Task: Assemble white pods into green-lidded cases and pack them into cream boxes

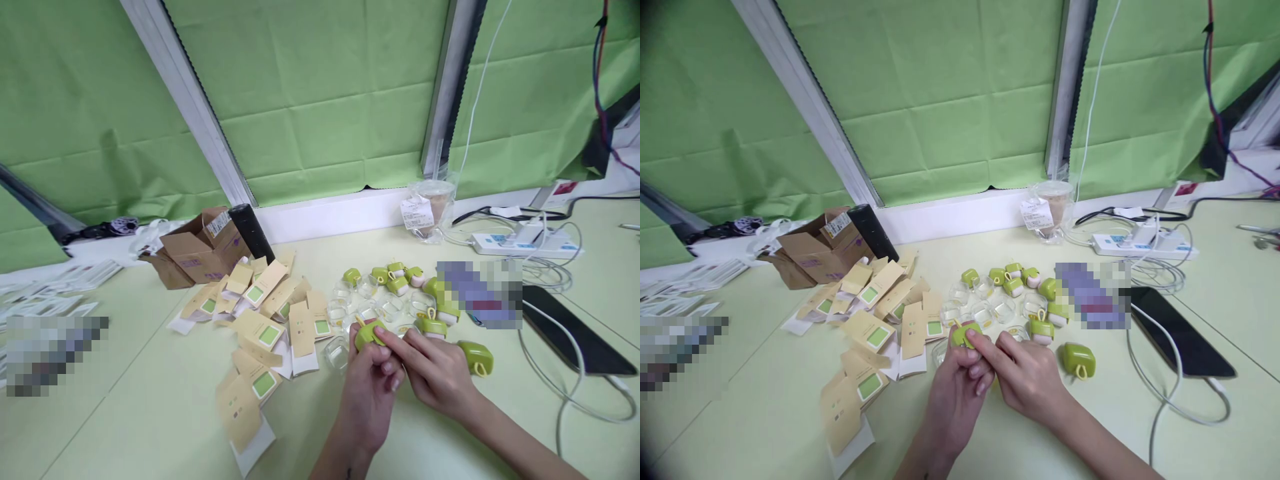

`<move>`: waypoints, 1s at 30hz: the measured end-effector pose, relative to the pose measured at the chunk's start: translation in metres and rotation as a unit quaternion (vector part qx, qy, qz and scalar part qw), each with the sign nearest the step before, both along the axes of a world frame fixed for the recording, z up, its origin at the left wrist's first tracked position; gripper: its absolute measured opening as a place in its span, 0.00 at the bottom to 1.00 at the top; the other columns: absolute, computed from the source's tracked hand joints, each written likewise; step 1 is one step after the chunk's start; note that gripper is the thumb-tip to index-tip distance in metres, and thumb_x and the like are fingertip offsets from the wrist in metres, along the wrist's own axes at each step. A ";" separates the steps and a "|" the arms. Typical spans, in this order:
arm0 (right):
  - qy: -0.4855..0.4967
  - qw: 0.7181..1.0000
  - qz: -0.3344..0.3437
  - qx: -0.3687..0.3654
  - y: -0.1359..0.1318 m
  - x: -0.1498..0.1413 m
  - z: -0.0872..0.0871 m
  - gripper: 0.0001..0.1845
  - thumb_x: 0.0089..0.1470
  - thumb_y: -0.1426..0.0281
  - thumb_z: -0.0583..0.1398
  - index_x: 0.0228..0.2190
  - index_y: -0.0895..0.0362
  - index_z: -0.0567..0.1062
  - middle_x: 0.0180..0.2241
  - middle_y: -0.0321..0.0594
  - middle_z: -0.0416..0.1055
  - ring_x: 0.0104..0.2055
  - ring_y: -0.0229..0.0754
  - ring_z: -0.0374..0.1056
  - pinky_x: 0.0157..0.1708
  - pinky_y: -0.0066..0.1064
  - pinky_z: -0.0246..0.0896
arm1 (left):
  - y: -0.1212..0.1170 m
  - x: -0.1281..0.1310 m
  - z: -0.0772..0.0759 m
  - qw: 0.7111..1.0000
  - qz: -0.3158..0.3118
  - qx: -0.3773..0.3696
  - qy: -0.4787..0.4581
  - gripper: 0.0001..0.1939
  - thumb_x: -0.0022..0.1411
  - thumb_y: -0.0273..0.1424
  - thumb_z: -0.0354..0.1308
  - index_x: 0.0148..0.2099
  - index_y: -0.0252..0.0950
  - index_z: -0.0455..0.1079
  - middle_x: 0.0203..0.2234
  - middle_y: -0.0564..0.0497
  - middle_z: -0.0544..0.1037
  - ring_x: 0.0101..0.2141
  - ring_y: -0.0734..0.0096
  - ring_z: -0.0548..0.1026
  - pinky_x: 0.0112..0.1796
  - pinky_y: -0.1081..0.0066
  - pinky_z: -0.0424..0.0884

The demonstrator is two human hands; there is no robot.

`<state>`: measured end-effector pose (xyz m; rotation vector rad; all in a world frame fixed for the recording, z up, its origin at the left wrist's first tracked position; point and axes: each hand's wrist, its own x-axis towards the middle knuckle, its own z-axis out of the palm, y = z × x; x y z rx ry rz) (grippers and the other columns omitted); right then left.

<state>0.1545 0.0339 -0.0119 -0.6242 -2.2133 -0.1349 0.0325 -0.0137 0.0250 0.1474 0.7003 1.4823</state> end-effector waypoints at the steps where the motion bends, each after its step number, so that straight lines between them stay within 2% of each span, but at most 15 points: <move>1: 0.001 1.000 -0.001 -0.003 0.000 0.000 0.000 0.33 0.58 0.79 0.47 0.63 0.51 0.50 0.24 0.34 0.64 0.20 0.35 0.59 0.20 0.26 0.52 | 0.000 0.000 0.001 1.000 0.001 0.000 -0.001 0.22 0.39 0.20 0.59 0.37 0.40 0.56 0.17 0.63 0.62 0.17 0.83 0.59 0.19 0.79 0.54; 7: 0.025 0.999 -0.002 -0.025 0.001 0.001 -0.001 0.31 0.58 0.78 0.48 0.62 0.51 0.54 0.23 0.34 0.64 0.19 0.35 0.60 0.19 0.26 0.51 | 0.002 0.008 0.002 1.000 0.007 0.010 0.023 0.25 0.40 0.20 0.57 0.43 0.40 0.60 0.12 0.64 0.59 0.17 0.81 0.57 0.20 0.78 0.55; 12: 0.032 0.996 0.038 -0.071 0.008 0.007 0.004 0.26 0.59 0.76 0.49 0.57 0.51 0.62 0.24 0.34 0.65 0.21 0.36 0.61 0.20 0.26 0.53 | 0.003 0.006 0.004 0.997 -0.015 0.057 0.048 0.26 0.42 0.20 0.58 0.46 0.40 0.61 0.16 0.60 0.66 0.20 0.77 0.64 0.24 0.75 0.60; 14: 0.040 0.984 0.074 -0.155 0.008 0.008 0.008 0.23 0.60 0.74 0.49 0.56 0.51 0.63 0.24 0.34 0.65 0.22 0.37 0.62 0.22 0.26 0.55 | 0.001 -0.002 0.002 0.993 -0.033 0.069 0.090 0.28 0.42 0.20 0.61 0.47 0.40 0.60 0.22 0.58 0.70 0.23 0.77 0.66 0.27 0.74 0.62; 17: 0.100 0.938 0.080 -0.322 0.005 0.006 0.012 0.20 0.60 0.68 0.52 0.54 0.53 0.63 0.22 0.31 0.61 0.21 0.36 0.59 0.20 0.25 0.55 | -0.002 -0.016 -0.007 0.983 -0.043 0.078 0.162 0.30 0.44 0.23 0.65 0.49 0.41 0.59 0.30 0.54 0.73 0.25 0.75 0.68 0.29 0.72 0.64; 20: 0.176 0.897 0.038 -0.404 0.009 0.004 0.011 0.18 0.58 0.65 0.55 0.50 0.54 0.67 0.22 0.30 0.55 0.21 0.35 0.55 0.20 0.25 0.53 | -0.006 -0.025 -0.022 0.957 -0.029 0.075 0.277 0.26 0.49 0.29 0.65 0.50 0.40 0.61 0.34 0.51 0.72 0.30 0.70 0.71 0.35 0.68 0.66; 23: 0.239 0.868 0.005 -0.436 0.018 0.005 0.007 0.14 0.58 0.63 0.55 0.44 0.55 0.70 0.22 0.31 0.56 0.22 0.36 0.54 0.21 0.26 0.53 | -0.010 -0.025 -0.035 0.910 -0.001 0.083 0.407 0.23 0.53 0.27 0.64 0.51 0.40 0.65 0.45 0.47 0.71 0.44 0.65 0.69 0.47 0.69 0.62; 26: 0.259 0.857 -0.010 -0.446 0.027 0.008 0.004 0.14 0.58 0.62 0.55 0.42 0.56 0.71 0.23 0.32 0.58 0.24 0.37 0.55 0.22 0.27 0.54 | -0.012 -0.022 -0.043 0.877 0.004 0.112 0.468 0.18 0.54 0.26 0.62 0.48 0.39 0.70 0.47 0.45 0.71 0.51 0.62 0.64 0.53 0.70 0.54; 30: 0.235 0.858 -0.007 -0.457 0.028 0.008 0.004 0.15 0.57 0.61 0.55 0.41 0.57 0.72 0.21 0.31 0.57 0.21 0.36 0.53 0.20 0.27 0.52 | -0.008 -0.020 -0.049 0.868 -0.004 0.119 0.483 0.16 0.51 0.23 0.63 0.43 0.40 0.74 0.41 0.45 0.73 0.48 0.58 0.65 0.54 0.67 0.51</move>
